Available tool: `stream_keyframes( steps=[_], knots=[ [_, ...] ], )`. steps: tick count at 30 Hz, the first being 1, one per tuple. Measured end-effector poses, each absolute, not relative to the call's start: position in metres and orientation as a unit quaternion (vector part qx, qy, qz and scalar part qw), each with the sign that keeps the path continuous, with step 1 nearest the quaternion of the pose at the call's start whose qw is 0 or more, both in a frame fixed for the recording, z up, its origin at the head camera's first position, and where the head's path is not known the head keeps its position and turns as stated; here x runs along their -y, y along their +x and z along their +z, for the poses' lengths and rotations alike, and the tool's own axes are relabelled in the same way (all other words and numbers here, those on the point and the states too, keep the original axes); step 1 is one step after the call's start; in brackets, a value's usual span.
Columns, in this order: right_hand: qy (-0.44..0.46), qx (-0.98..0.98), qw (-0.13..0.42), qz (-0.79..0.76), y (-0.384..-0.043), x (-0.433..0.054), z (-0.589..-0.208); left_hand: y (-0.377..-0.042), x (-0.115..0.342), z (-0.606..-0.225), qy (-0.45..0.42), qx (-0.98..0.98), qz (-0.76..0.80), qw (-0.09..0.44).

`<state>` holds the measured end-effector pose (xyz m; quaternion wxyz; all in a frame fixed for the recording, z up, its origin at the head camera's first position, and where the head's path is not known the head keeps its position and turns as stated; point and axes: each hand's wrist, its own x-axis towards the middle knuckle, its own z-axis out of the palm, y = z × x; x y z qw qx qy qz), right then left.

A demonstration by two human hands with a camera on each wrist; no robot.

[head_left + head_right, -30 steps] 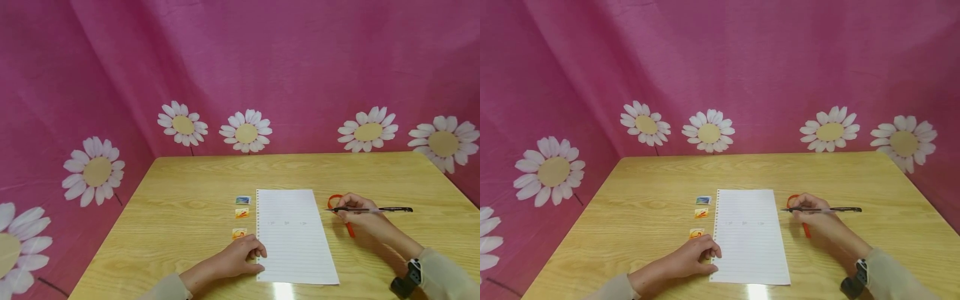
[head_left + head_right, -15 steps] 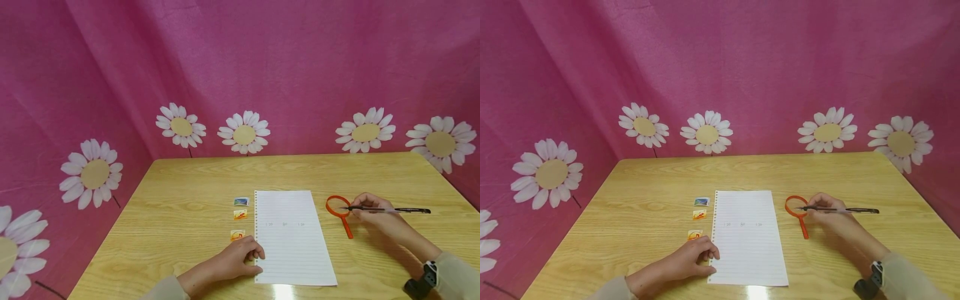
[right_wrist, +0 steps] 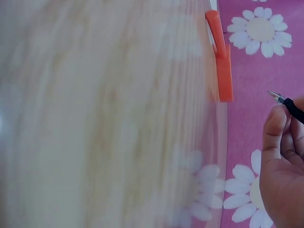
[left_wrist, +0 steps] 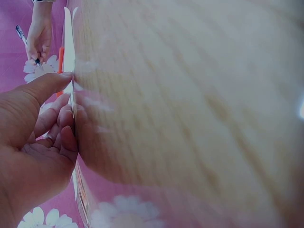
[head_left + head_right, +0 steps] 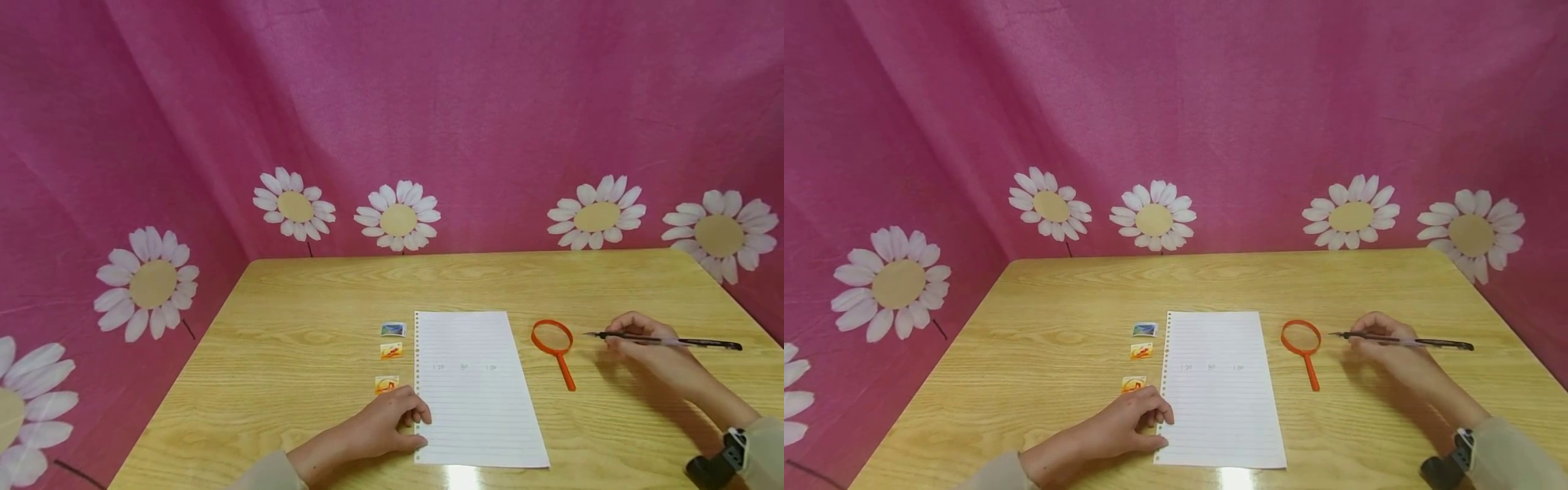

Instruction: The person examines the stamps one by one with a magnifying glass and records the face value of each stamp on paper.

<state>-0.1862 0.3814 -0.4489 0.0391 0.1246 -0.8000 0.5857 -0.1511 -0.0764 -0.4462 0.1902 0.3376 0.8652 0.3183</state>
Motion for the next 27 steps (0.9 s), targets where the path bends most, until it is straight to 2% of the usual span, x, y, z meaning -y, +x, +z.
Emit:
stream_keyframes(
  steps=[10, 21, 27],
  knots=[
    [0.154, 0.743, 0.022, 0.651, -0.187, -0.391, -0.448, -0.151, 0.077, -0.447, 0.342, -0.864, 0.319, 0.185],
    [0.102, 0.86, 0.032, 0.499, -0.185, -0.393, -0.442, -0.152, 0.077, -0.449, 0.347, -0.863, 0.321, 0.179],
    [0.113, 0.862, 0.038, 0.492, -0.184, -0.392, -0.443, -0.152, 0.077, -0.448, 0.343, -0.864, 0.321, 0.182]
  ],
)
